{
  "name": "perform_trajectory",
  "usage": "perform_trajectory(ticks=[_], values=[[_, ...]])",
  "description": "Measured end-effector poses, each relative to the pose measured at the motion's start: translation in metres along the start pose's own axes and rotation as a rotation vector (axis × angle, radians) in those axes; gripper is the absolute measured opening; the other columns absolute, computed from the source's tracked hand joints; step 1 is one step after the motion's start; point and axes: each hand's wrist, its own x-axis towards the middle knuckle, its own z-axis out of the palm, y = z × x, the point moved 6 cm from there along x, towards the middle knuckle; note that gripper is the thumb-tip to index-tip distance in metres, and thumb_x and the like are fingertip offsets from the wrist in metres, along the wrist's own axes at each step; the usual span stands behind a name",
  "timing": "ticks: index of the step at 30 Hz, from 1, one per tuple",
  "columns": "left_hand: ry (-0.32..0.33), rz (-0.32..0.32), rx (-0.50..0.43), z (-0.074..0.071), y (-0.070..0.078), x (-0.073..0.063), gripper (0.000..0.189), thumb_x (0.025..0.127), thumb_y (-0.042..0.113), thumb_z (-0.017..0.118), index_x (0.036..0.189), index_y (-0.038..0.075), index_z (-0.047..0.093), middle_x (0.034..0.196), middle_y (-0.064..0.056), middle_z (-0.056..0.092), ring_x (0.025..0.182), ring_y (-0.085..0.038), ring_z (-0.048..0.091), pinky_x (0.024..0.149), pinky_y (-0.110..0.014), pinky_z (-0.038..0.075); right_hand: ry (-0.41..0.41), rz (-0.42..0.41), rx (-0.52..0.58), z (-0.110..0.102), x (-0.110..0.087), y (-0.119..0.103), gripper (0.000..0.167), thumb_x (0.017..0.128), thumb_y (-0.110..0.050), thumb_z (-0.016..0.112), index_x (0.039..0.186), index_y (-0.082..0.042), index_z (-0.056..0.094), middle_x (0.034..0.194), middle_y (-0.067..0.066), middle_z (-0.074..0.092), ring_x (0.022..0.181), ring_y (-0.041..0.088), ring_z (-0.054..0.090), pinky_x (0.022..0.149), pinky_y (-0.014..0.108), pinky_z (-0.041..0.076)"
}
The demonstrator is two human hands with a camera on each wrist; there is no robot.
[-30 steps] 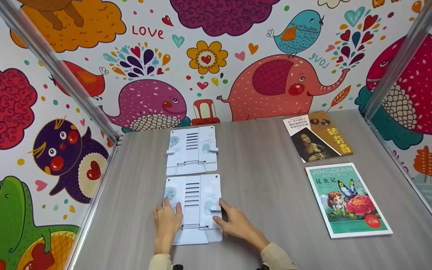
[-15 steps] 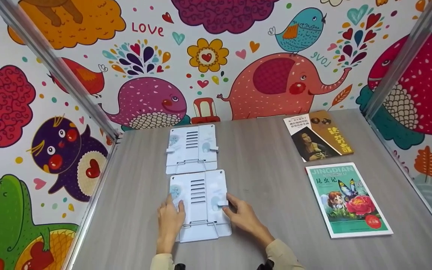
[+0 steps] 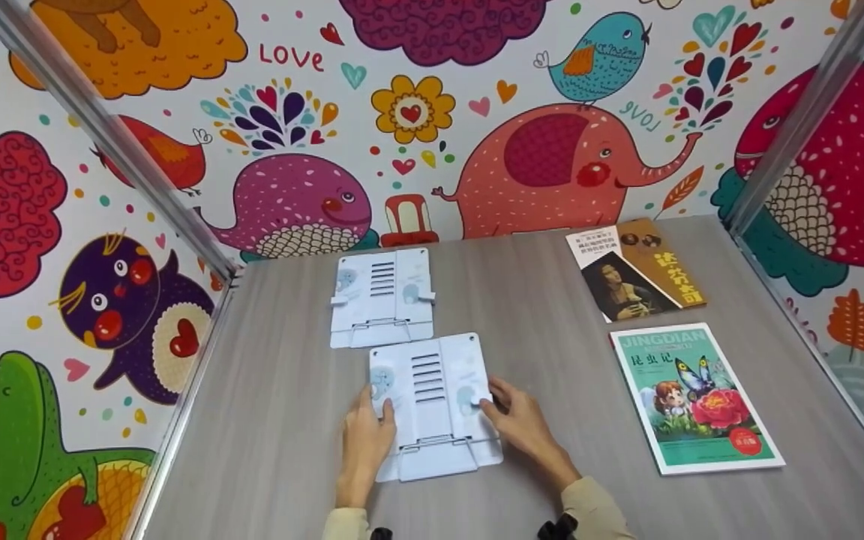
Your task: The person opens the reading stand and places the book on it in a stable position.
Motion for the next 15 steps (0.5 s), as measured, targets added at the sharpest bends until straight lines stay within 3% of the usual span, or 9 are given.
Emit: perform_trajectory(ticks=[7,15], values=[[-0.014,0.054,-0.04,0.02,0.018,-0.001,0.055,0.098,0.013,0.063,0.143,-0.012,0.043,0.127,-0.032,0.063,0.116,-0.045,0.065,0.093,-0.053,0.056,0.111,0.034,-0.011,-0.029,-0.001,0.009,0.039,0.095,-0.008,0.066,0.126,0.014,0.06,0.121,0.03,0.069,0.114,0.039,0.068,0.097,0.049,0.055],[-0.107,0.085,-0.105,0.04,0.039,-0.003,0.057,0.1,0.015,0.061,0.145,-0.012,0.04,0.137,-0.031,0.058,0.125,-0.045,0.059,0.102,-0.053,0.052,0.181,0.071,-0.073,-0.054,-0.004,0.018,0.036,0.094,-0.009,0.068,0.124,0.011,0.063,0.117,0.026,0.072,0.109,0.038,0.071,0.093,0.049,0.057]])
